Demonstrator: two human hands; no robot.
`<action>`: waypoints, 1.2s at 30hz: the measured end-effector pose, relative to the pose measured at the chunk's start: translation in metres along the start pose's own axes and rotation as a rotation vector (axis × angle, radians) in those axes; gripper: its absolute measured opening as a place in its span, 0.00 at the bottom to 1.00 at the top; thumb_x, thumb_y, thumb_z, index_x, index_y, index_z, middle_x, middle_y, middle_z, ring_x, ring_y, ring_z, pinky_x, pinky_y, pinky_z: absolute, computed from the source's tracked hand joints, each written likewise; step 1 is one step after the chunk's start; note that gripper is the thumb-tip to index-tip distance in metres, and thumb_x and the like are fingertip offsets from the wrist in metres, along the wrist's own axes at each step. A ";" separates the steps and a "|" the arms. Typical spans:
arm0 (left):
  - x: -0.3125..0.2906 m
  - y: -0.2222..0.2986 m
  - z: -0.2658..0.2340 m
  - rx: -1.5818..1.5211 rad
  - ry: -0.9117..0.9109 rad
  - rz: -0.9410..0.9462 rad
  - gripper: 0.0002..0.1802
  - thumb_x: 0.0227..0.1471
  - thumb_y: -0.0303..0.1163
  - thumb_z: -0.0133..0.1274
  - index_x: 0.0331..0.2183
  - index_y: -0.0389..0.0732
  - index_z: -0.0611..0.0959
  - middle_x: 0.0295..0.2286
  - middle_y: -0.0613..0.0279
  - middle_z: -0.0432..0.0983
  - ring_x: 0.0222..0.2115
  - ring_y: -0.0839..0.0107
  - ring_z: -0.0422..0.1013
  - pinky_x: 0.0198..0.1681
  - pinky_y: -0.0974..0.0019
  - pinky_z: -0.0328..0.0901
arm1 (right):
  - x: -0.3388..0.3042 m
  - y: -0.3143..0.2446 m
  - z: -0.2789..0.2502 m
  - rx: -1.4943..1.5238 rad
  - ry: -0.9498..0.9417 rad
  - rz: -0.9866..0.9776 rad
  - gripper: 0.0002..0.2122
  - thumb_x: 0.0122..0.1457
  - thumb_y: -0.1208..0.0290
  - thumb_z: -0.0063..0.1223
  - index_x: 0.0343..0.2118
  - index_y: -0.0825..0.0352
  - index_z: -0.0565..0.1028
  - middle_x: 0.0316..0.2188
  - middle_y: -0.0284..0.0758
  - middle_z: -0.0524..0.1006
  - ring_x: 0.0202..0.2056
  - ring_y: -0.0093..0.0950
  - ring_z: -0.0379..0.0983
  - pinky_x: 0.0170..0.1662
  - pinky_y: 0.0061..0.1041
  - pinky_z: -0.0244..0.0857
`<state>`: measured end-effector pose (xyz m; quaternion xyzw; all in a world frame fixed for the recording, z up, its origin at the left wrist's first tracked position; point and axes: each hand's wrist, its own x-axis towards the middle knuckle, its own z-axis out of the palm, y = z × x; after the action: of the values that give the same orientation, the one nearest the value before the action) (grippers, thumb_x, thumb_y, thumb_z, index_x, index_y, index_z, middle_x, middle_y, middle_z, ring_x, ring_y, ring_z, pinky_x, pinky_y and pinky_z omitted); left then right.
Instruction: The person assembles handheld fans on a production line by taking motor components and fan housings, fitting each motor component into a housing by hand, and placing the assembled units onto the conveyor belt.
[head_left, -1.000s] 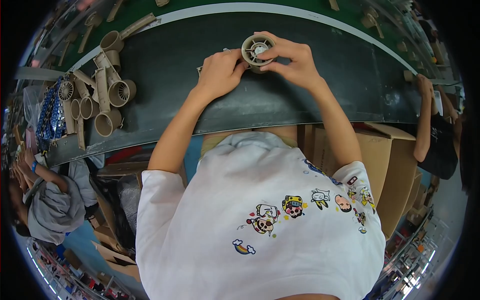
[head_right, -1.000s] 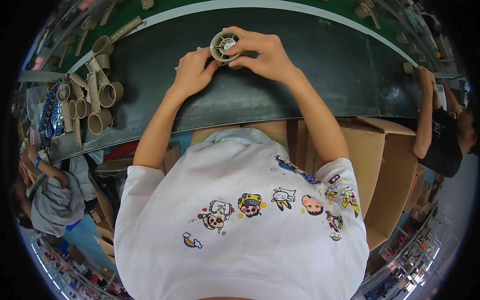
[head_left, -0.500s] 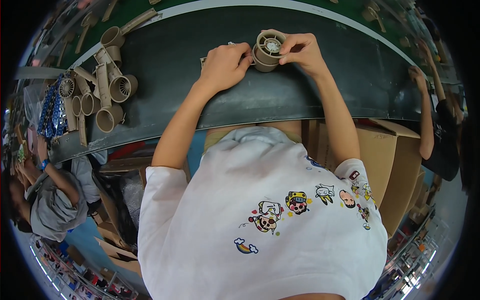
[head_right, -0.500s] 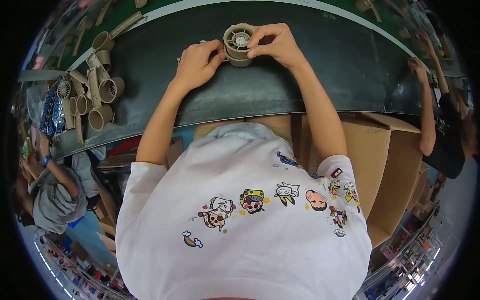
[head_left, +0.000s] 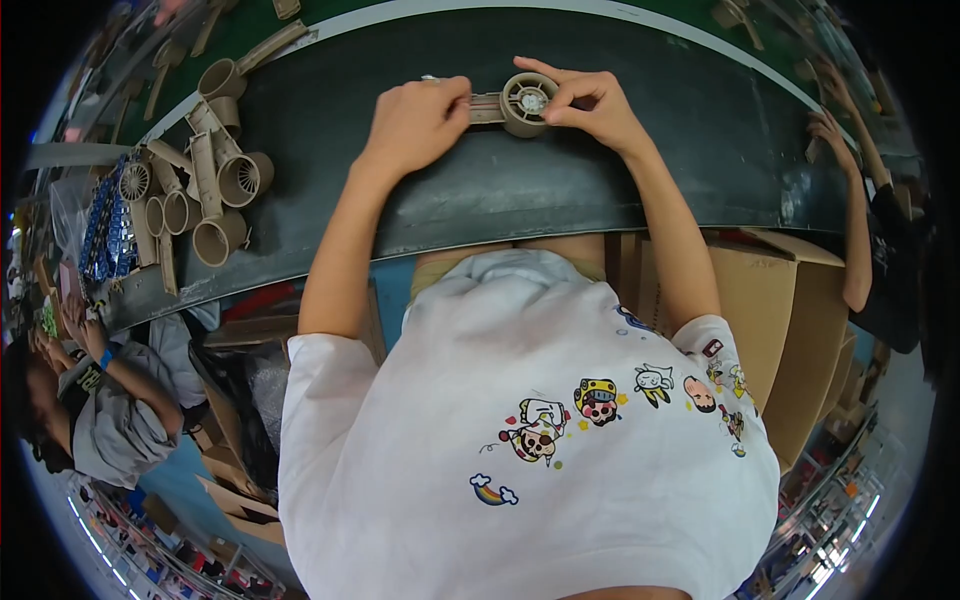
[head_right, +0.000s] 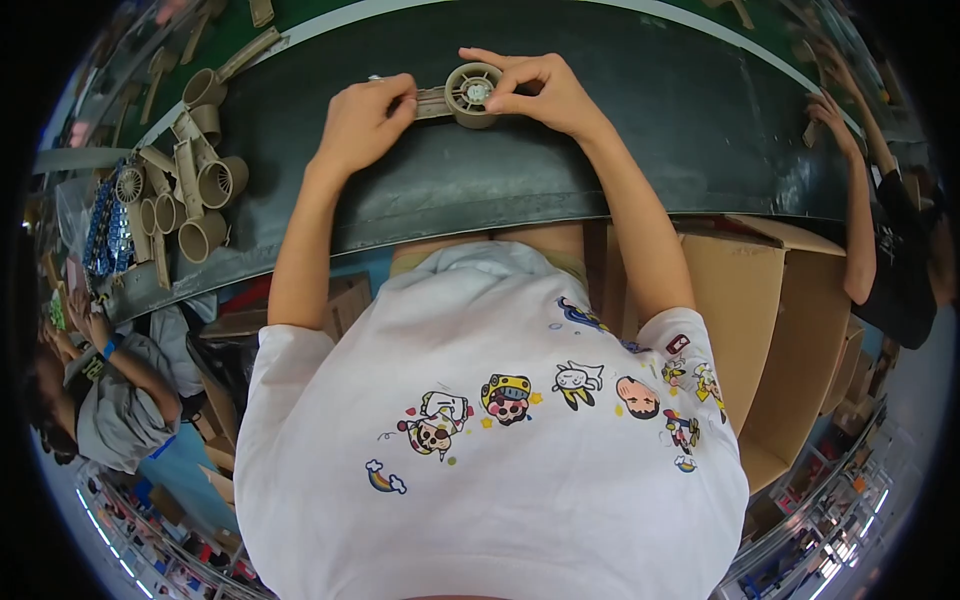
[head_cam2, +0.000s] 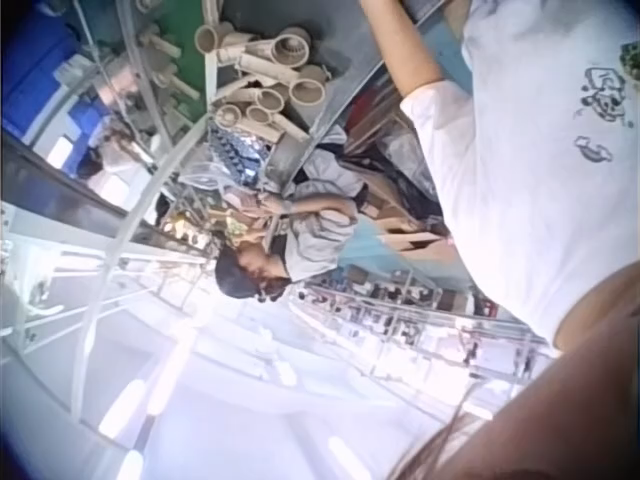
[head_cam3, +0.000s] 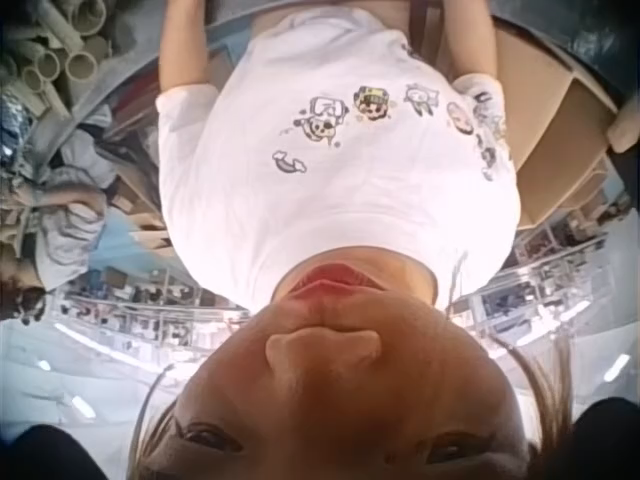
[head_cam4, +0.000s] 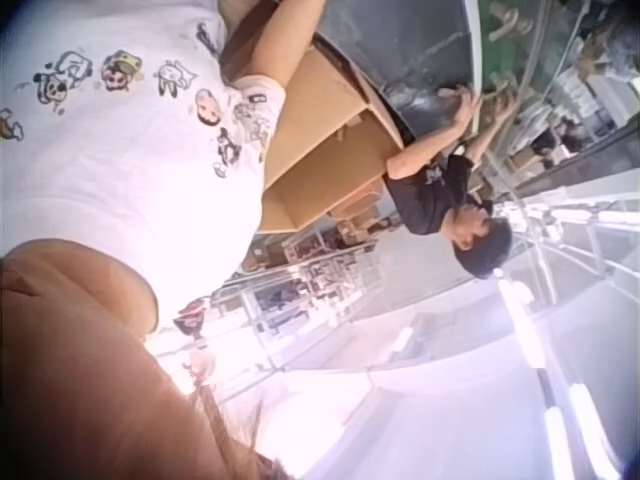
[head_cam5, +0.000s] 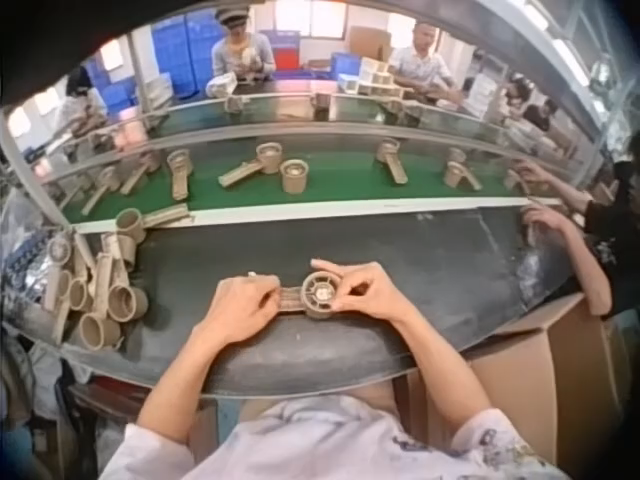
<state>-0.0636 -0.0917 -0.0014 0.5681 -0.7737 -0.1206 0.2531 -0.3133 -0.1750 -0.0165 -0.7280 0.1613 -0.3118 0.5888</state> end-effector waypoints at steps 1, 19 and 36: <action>-0.003 -0.007 -0.005 -0.114 -0.031 -0.004 0.09 0.50 0.36 0.50 0.28 0.40 0.77 0.20 0.57 0.74 0.22 0.57 0.71 0.26 0.60 0.64 | -0.002 0.004 0.001 0.042 0.009 0.041 0.04 0.46 0.76 0.65 0.23 0.71 0.80 0.50 0.50 0.74 0.61 0.40 0.61 0.56 0.30 0.60; 0.022 -0.004 0.022 -0.214 0.182 -0.163 0.08 0.42 0.35 0.53 0.22 0.40 0.81 0.20 0.52 0.76 0.24 0.53 0.74 0.30 0.55 0.68 | -0.010 0.020 0.006 -0.049 0.458 0.006 0.09 0.55 0.78 0.57 0.39 0.70 0.79 0.54 0.46 0.71 0.56 0.30 0.67 0.50 0.22 0.65; 0.268 -0.014 0.091 -0.139 0.860 -0.325 0.22 0.46 0.25 0.54 0.44 0.35 0.70 0.47 0.41 0.60 0.46 0.43 0.59 0.49 0.48 0.55 | -0.014 0.026 0.008 -0.311 0.698 0.018 0.13 0.53 0.75 0.58 0.43 0.67 0.78 0.51 0.49 0.73 0.38 0.26 0.79 0.42 0.22 0.71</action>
<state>-0.1607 -0.3571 -0.0166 0.6621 -0.4897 0.0363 0.5661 -0.3155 -0.1667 -0.0461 -0.6571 0.4041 -0.5077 0.3836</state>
